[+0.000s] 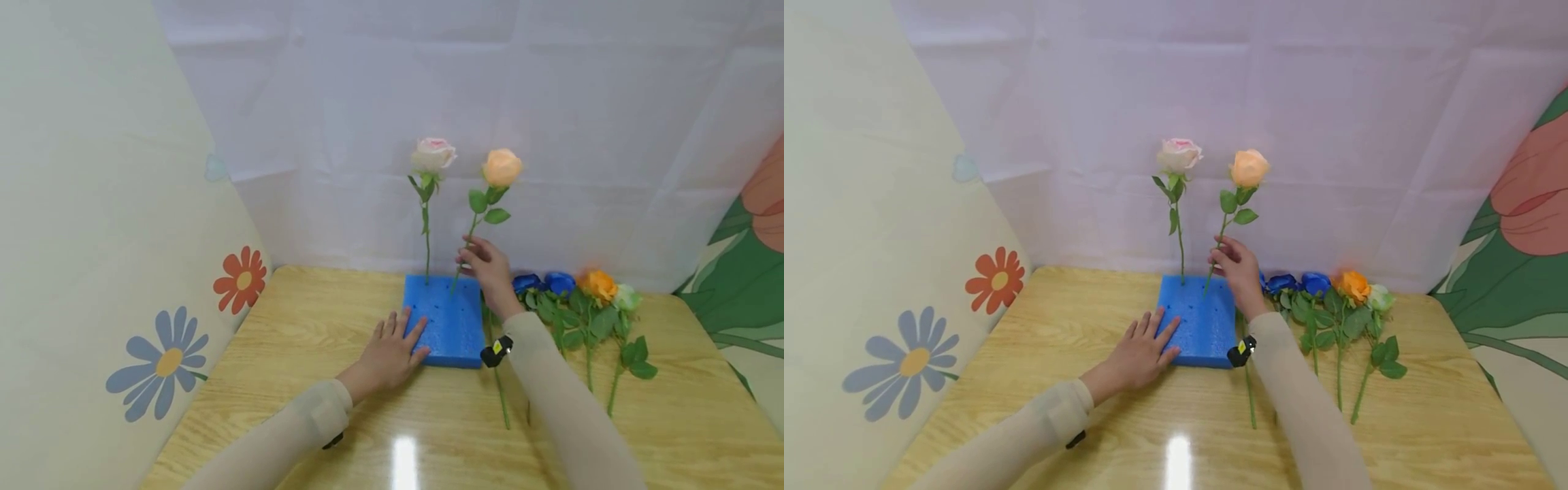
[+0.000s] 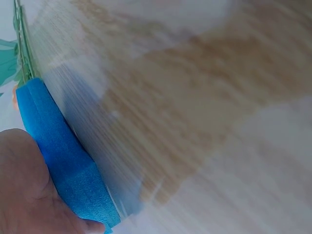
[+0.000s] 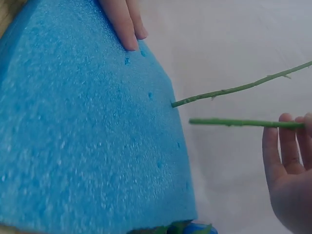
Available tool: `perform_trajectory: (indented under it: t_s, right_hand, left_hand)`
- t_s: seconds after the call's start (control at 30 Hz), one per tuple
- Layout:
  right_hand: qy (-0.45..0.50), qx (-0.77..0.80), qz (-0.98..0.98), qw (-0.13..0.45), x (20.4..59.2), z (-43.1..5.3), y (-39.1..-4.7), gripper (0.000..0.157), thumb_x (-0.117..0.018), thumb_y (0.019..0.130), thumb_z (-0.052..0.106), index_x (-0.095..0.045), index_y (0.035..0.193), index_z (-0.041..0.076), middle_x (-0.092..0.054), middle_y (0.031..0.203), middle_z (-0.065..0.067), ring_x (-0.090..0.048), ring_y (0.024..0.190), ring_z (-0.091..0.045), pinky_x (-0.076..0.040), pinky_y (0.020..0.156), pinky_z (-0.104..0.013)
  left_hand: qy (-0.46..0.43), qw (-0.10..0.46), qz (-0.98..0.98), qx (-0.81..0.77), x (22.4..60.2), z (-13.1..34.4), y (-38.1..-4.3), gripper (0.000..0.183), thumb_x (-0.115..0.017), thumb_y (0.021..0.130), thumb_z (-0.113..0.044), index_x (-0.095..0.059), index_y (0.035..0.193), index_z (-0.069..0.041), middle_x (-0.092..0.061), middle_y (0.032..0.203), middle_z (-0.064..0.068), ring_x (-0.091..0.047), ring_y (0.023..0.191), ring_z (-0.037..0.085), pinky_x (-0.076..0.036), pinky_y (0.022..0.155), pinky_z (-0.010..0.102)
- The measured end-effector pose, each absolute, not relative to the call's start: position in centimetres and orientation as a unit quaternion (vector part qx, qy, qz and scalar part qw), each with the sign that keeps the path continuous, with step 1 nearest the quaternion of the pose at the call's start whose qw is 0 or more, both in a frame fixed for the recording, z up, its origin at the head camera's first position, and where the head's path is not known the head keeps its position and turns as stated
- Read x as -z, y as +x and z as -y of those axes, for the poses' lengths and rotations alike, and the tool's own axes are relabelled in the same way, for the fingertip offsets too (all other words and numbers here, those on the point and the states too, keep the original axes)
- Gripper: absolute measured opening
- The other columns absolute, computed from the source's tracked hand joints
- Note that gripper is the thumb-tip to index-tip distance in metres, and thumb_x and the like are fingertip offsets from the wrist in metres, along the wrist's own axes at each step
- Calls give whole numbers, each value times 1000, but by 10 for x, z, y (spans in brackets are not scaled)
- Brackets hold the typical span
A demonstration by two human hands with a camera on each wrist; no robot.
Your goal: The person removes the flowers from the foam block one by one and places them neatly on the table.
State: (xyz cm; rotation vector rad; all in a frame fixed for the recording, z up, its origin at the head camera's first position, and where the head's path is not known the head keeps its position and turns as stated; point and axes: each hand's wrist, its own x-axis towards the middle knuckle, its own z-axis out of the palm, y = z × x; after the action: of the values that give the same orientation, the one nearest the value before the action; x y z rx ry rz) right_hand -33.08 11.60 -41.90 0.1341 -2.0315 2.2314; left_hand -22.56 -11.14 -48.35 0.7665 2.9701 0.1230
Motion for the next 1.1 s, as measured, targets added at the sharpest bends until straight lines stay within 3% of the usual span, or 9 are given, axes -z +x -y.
perform_trajectory:
  t_s: [0.2, 0.37, 0.47, 0.97, 1.1]
  right_hand:
    - [77, -707, 701, 44, 417, -124, -316, 45, -65, 100, 11, -55, 143, 2, -68, 108, -11, -70, 93, -14, -60, 84, -34]
    - [92, -674, 732, 28, 416, -128, -303, 44, -64, 100, 8, -57, 143, 7, -62, 124, -24, -68, 102, -20, -59, 87, -35]
    - [95, -666, 740, 23, 414, -130, -295, 44, -65, 99, 7, -58, 142, 11, -62, 125, -24, -67, 105, -22, -59, 87, -36]
    - [117, -666, 736, 19, 414, -147, -261, 48, -67, 99, 11, -56, 146, 10, -62, 116, -27, -70, 91, -13, -60, 81, -36]
    - [121, -668, 734, 13, 415, -153, -255, 51, -66, 99, 10, -52, 148, 7, -64, 112, -20, -70, 91, -12, -60, 82, -38]
  left_hand:
    - [248, 41, -967, -43, 481, 111, -225, 65, -25, 109, -54, -17, 164, -20, -8, 168, 22, -17, 151, 49, -21, 119, 61]
    - [249, 38, -967, -44, 482, 112, -226, 66, -25, 109, -54, -17, 164, -20, -8, 168, 22, -17, 151, 49, -21, 119, 62]
    - [249, 37, -967, -43, 483, 111, -226, 66, -24, 109, -55, -16, 164, -20, -7, 168, 22, -17, 151, 49, -21, 119, 62]
    - [255, 38, -965, -52, 482, 112, -225, 67, -23, 109, -54, -17, 164, -18, -7, 168, 23, -16, 150, 51, -20, 119, 63]
    - [255, 34, -965, -48, 482, 112, -225, 66, -24, 109, -54, -17, 164, -18, -8, 168, 23, -18, 150, 51, -21, 119, 63]
